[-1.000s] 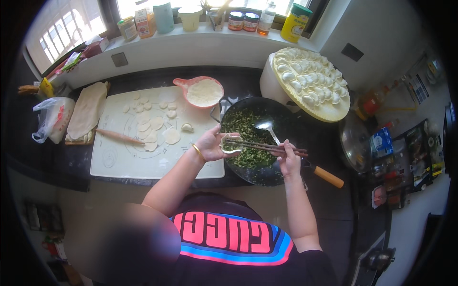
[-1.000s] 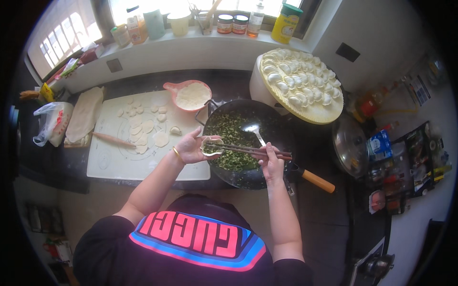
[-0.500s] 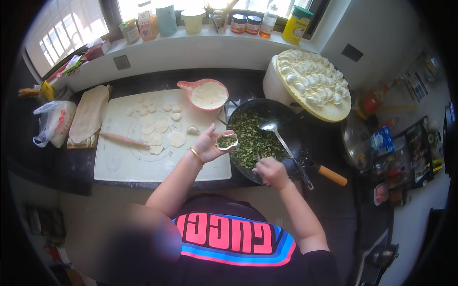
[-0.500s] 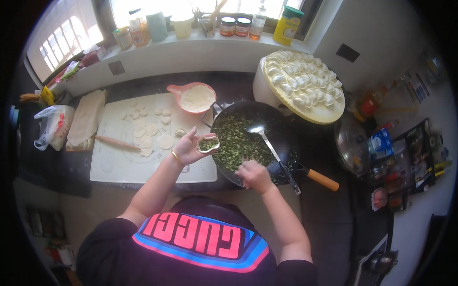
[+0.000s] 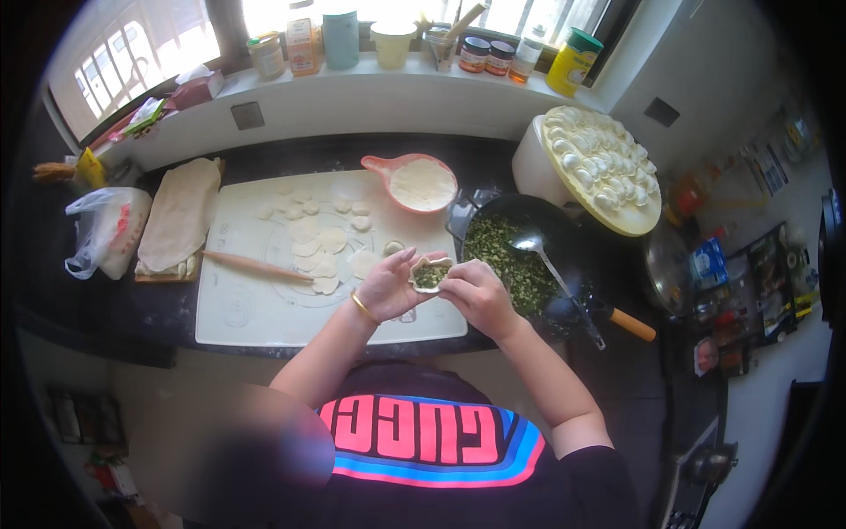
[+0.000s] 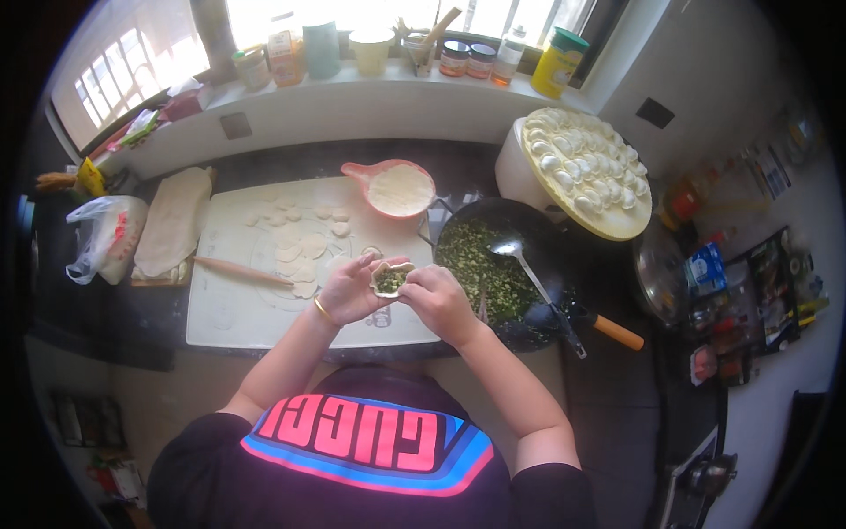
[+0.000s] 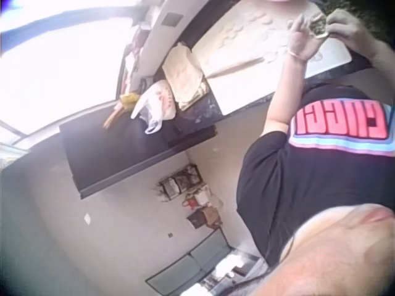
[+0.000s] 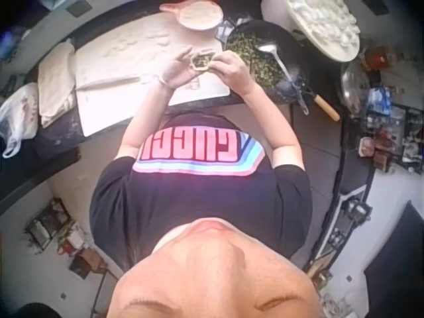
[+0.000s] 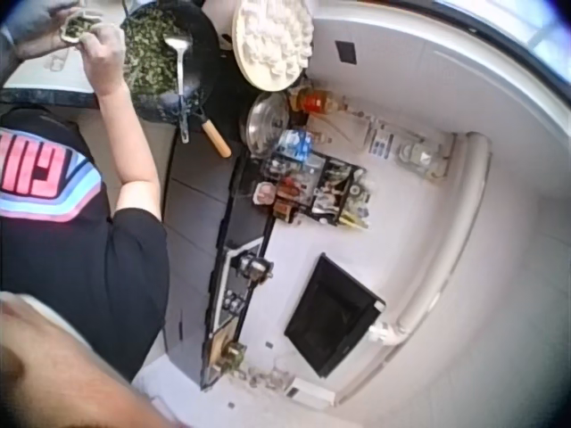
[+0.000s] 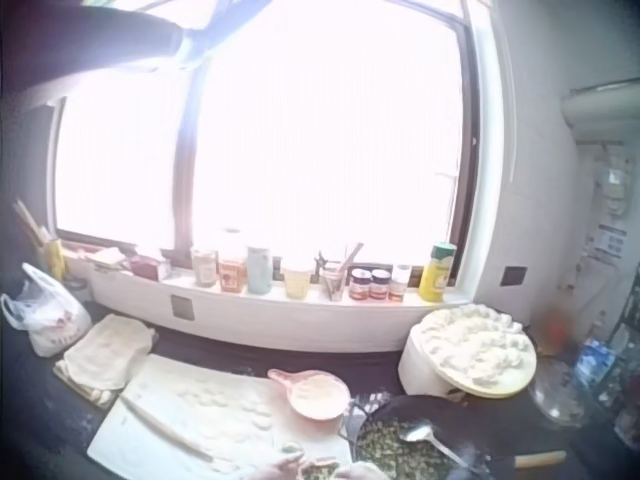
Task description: The person rolls out small dough circles using a rolling pin on a cutting board. They then scoop a green vegetable filling from a wok onto the dough, fold it, and pleat the edges to seal the dumplings. The finished dumplings are placed on a nearby tray.
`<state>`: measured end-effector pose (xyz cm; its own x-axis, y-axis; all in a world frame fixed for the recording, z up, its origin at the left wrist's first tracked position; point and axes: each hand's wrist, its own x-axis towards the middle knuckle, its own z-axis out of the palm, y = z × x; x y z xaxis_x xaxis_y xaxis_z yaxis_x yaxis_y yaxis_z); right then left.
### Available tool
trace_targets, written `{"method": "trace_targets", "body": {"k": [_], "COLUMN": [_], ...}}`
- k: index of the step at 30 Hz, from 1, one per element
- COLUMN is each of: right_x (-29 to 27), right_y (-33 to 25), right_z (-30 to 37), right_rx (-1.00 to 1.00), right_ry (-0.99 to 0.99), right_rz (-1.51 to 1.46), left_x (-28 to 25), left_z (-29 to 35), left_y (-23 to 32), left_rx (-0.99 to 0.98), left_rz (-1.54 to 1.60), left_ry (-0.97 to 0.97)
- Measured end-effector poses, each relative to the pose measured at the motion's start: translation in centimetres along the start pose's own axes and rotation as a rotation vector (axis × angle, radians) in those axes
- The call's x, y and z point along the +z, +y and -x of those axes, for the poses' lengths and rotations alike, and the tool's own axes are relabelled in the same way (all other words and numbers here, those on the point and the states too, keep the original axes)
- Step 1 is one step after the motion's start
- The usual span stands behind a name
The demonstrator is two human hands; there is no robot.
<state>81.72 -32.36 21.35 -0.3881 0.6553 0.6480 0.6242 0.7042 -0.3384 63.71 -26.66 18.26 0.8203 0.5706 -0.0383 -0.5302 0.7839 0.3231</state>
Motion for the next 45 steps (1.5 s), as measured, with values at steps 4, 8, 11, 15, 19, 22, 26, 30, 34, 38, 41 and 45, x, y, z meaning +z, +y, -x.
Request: {"method": "trace_targets", "body": {"k": [4,8,11,15,19,22,26,30,34,38,41,45], "right_x": [3.9,6.9,9.0,11.2,12.3,13.0,12.9,12.4,12.1,12.6,13.1,12.9], "right_y": [-2.2,-4.3,-5.5,-7.0,-8.2,-8.4,-8.4,-7.8,-7.0,-5.8,-4.9,-3.9], "right_z": [-3.2,-6.0,-7.7,-9.4,-11.1,-11.6,-12.2,-12.2,-11.6,-10.9,-10.2,-9.4], "right_rx": [0.089,0.178,0.162,0.16,0.189,0.284,0.359,0.425,0.442,0.511,0.518,0.591], "right_ry": [0.033,0.063,0.069,0.074,0.12,0.115,0.105,0.058,0.035,0.098,0.151,0.286], "right_rz": [-0.098,-0.178,-0.164,-0.099,-0.094,-0.124,-0.151,-0.214,-0.247,-0.265,-0.273,-0.45], "left_x": [-0.7,-1.5,-2.5,-2.4,-2.6,-2.3,-1.3,-1.6,-1.4,-2.1,-2.7,-3.7], "left_z": [3.9,6.7,8.2,10.2,11.3,11.7,12.1,11.7,11.0,9.6,9.0,8.8], "left_y": [4.0,6.5,8.2,10.6,12.5,13.3,13.5,13.4,13.2,12.4,11.9,10.6], "left_rx": [-0.002,0.035,0.078,0.048,0.002,0.002,0.054,0.091,0.077,0.165,0.274,0.4], "left_rz": [-0.199,-0.371,-0.436,-0.437,-0.252,-0.337,-0.664,-0.795,-0.819,-1.082,-1.469,-1.117], "left_ry": [-0.083,0.044,0.098,0.131,0.044,0.062,0.071,0.051,0.049,0.113,0.257,0.308]}}
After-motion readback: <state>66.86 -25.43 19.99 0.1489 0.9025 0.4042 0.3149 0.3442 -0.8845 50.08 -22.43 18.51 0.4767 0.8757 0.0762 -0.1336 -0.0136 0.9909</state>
